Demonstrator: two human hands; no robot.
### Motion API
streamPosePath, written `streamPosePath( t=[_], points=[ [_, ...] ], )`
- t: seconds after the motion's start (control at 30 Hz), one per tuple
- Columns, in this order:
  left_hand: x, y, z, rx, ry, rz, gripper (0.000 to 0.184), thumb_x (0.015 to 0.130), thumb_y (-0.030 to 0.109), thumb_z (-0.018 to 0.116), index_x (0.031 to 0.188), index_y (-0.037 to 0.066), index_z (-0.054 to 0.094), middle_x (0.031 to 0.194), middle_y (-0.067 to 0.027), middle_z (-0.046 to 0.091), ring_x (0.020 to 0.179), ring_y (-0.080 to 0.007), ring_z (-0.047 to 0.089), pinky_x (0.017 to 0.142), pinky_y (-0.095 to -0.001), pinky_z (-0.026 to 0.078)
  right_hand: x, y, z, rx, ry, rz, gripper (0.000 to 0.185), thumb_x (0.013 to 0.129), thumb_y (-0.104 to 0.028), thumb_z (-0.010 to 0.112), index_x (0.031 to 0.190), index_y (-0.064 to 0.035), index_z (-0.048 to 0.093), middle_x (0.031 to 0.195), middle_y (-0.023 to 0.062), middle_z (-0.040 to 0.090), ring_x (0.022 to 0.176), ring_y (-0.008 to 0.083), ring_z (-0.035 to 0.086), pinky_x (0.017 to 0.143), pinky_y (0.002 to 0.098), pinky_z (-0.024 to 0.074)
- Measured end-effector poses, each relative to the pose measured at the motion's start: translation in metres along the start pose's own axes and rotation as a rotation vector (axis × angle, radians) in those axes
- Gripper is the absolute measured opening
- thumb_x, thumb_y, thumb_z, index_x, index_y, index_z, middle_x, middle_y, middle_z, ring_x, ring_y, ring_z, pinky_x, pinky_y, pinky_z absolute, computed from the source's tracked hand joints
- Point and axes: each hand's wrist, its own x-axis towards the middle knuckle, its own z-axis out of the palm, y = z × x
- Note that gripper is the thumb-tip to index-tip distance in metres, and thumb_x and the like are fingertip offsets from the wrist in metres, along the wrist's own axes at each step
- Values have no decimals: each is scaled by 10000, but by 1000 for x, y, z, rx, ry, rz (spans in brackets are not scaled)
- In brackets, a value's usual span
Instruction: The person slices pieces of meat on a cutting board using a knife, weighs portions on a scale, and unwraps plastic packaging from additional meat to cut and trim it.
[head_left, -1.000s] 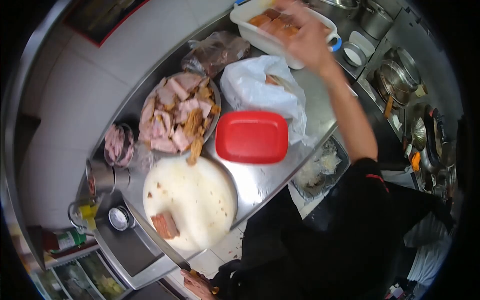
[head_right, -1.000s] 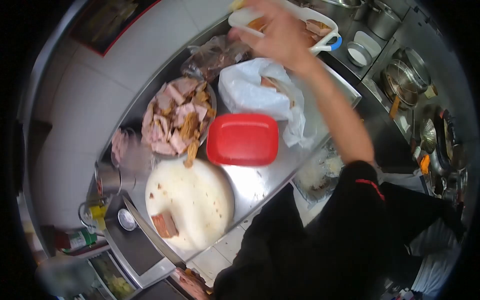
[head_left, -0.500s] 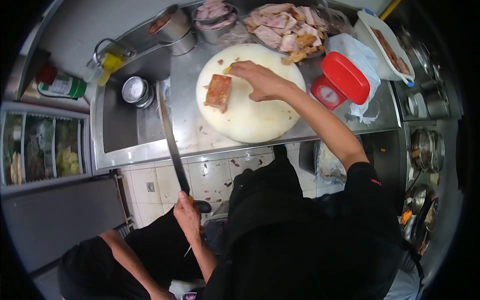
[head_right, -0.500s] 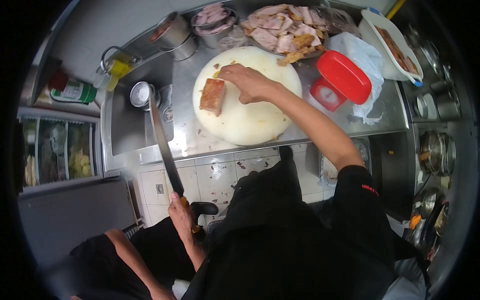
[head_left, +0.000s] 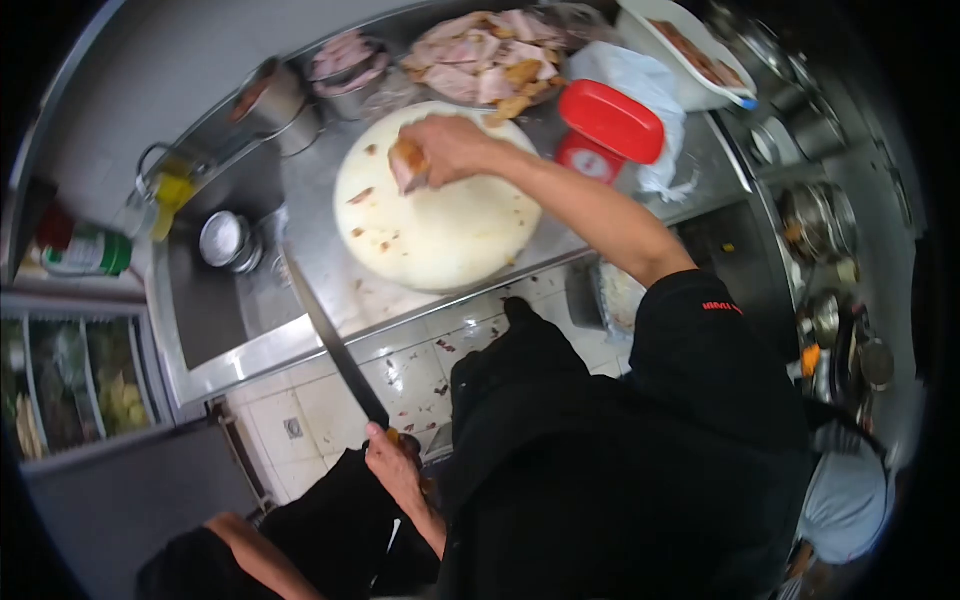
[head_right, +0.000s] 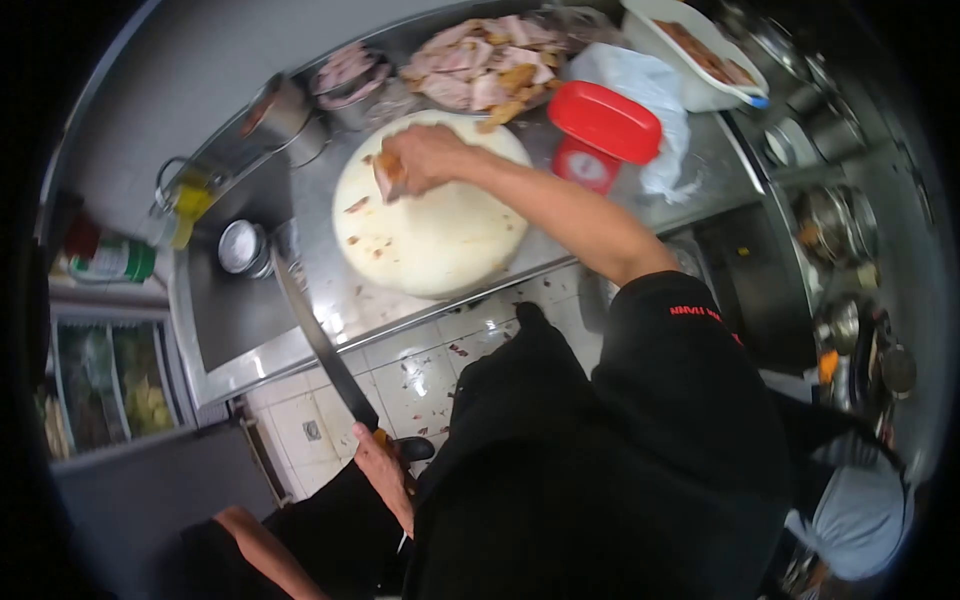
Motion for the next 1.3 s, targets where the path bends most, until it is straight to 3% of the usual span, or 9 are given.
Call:
streamPosePath(
  t=[0.07,0.13,0.2,0.27,0.37,0.67,0.9,1.1,1.3],
  points=[
    [-1,2,1,72,-1,-11,657,1026,559,415,657,19,476,524,-8,420,440,-99,385,420,-269,284,-32,27,-55,-7,69,189,611,639,-478,819,1071,-73,670,1021,155,715,976,353,675,828,443,535],
    [2,5,1,135,-10,29,668,1022,575,407,663,15,477,530,-12,420,451,-105,390,429,-272,285,-58,65,-88,-31,198,385,552,594,-219,788,1105,-80,633,1022,178,702,973,368,669,802,437,531],
    [4,10,3,188,-45,124,675,1019,586,402,668,14,478,538,-14,421,463,-109,391,439,-274,285,-86,99,-114,-206,151,587,594,590,-209,794,1147,-81,632,1021,159,713,990,351,675,822,427,536],
    [16,6,5,138,-82,53,663,1018,582,413,673,20,473,544,-7,411,471,-104,382,447,-273,284,-112,143,-113,-288,76,678,627,618,-358,824,1157,-89,649,1084,129,717,1008,315,687,859,439,538],
    [26,15,11,96,-134,52,638,1015,579,430,673,40,456,552,7,391,472,-93,356,445,-269,276,-133,161,-105,-198,20,838,619,599,-248,798,1179,-100,643,1081,129,720,1030,311,684,859,437,537],
    [29,28,20,110,-205,64,601,1013,574,446,658,92,403,538,42,339,446,-67,310,409,-266,230,-136,185,-83,-247,-34,883,735,537,-254,836,1231,-134,627,1157,106,699,1122,297,647,905,465,520],
    [22,11,8,102,-162,62,637,1013,596,414,671,60,437,550,11,377,463,-92,351,432,-279,261,-129,176,-93,-319,-54,866,1054,515,-331,874,1470,-189,449,1373,90,575,1267,305,545,1007,553,450],
    [18,7,-3,140,-142,56,671,1015,601,396,691,20,487,557,-15,421,474,-110,382,447,-284,294,-127,182,-93,-300,-15,772,1000,508,-297,845,1433,-147,496,1241,120,655,1189,322,603,971,486,496],
    [22,0,-6,110,-115,47,690,1005,615,403,689,9,498,559,-18,426,468,-121,382,444,-289,303,-123,195,-89,-355,-73,724,725,523,-308,814,1187,-80,632,1091,169,699,1028,344,666,853,432,545]
  ],
)
